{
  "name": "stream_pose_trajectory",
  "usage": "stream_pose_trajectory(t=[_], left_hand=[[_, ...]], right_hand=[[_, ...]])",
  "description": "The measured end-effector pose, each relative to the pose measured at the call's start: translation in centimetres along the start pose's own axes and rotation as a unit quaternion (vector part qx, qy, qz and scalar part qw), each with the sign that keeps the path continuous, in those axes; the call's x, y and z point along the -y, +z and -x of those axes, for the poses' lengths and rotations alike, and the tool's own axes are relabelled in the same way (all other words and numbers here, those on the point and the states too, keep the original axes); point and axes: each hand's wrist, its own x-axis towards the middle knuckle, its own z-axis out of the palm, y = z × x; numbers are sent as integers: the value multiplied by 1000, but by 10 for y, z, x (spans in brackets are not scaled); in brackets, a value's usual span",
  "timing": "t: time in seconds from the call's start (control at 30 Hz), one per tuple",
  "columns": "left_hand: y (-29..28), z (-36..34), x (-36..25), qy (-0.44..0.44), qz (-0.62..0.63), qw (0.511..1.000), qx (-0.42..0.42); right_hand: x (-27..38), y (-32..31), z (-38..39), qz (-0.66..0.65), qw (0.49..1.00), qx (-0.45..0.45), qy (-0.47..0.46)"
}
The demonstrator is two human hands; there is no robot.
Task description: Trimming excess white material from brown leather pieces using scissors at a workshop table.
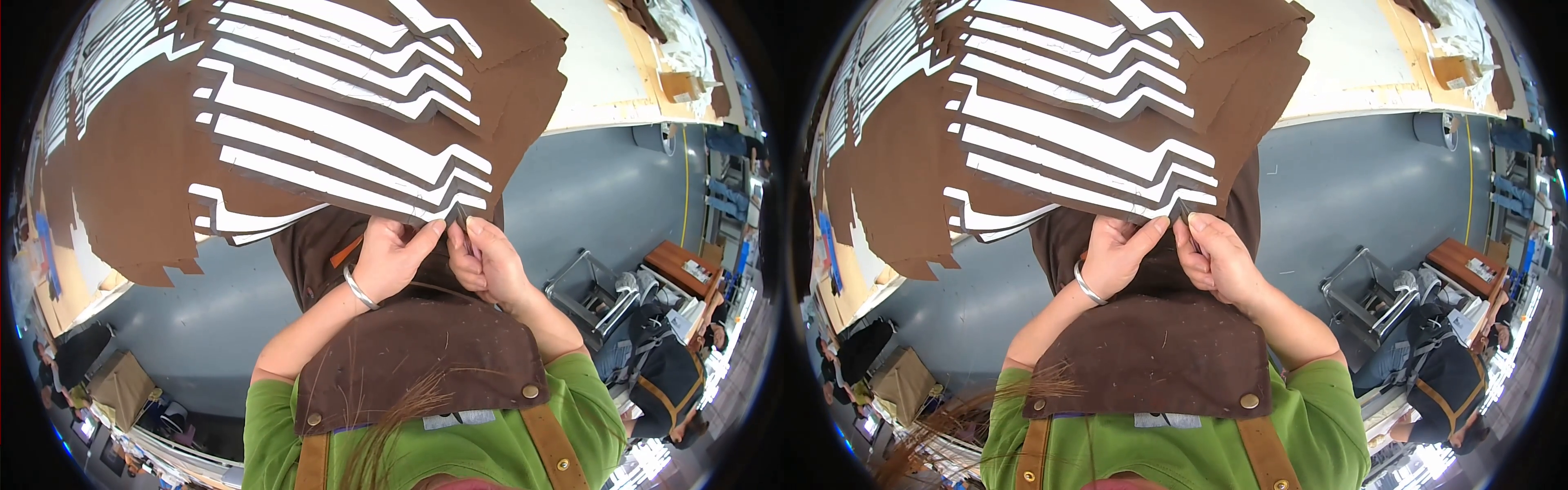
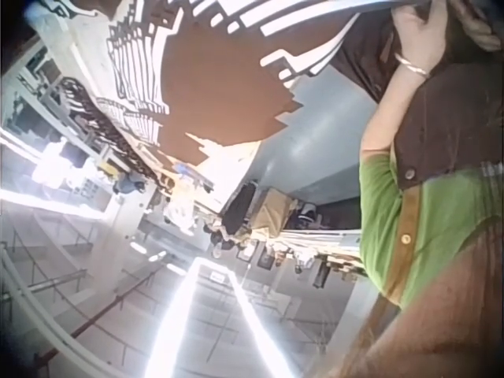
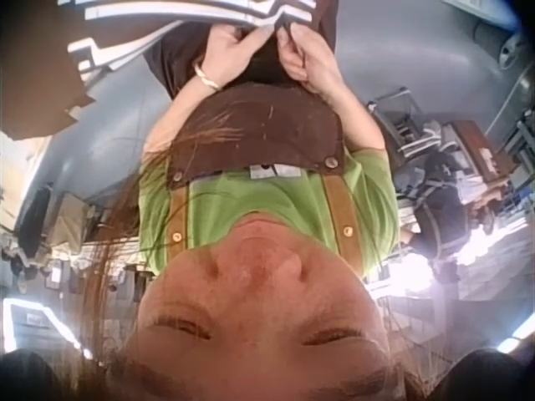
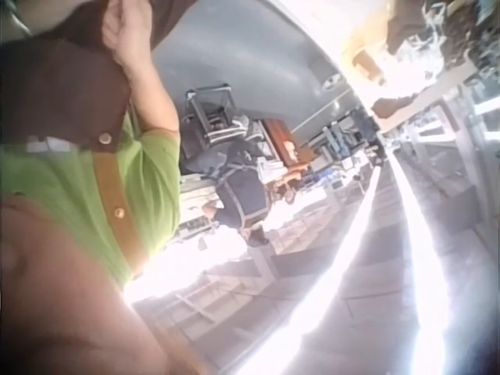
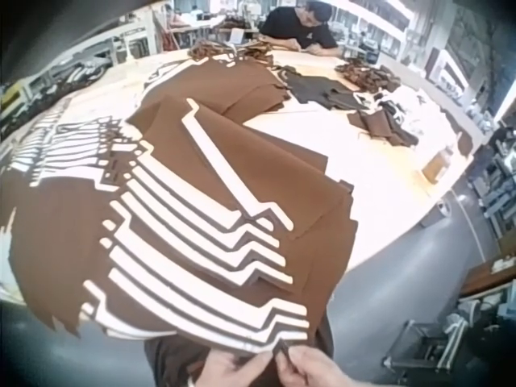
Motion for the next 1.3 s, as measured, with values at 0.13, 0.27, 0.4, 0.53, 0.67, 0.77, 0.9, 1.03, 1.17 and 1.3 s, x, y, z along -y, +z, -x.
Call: stream_pose_trajectory(t=[0.13, 0.27, 0.4, 0.53, 0.67, 0.77, 0.9, 1.03, 1.17, 1.3], left_hand=[[-1, 0, -1, 2, 18, 1000, 0], [-2, -1, -1, -1, 15, 1000, 2], [-3, -1, -4, 3, 34, 999, -10], [2, -9, -13, 46, 77, 995, -51], [-4, -13, -4, 51, -9, 997, -58], [-4, -11, -2, 45, -48, 996, -61], [-2, -12, -1, 55, -73, 994, -65], [0, -13, 1, 69, -56, 994, -68], [-3, -12, 3, 73, -86, 993, -38], [-2, -12, 3, 74, -61, 995, -38]], right_hand=[[-1, 0, -1, -3, 1000, 10, -2], [-3, -2, -1, -12, 1000, 15, 0], [-2, -4, 5, 6, 1000, 25, 16], [11, 6, 7, 23, 999, 22, 38], [16, 4, -2, 21, 999, 2, 40], [21, 5, -6, 30, 999, -4, 44], [25, 9, -9, 46, 998, -5, 30], [25, 9, -10, 47, 999, -14, 18], [24, 8, -11, 48, 999, -18, 13], [22, 9, -11, 36, 999, -22, 1]])
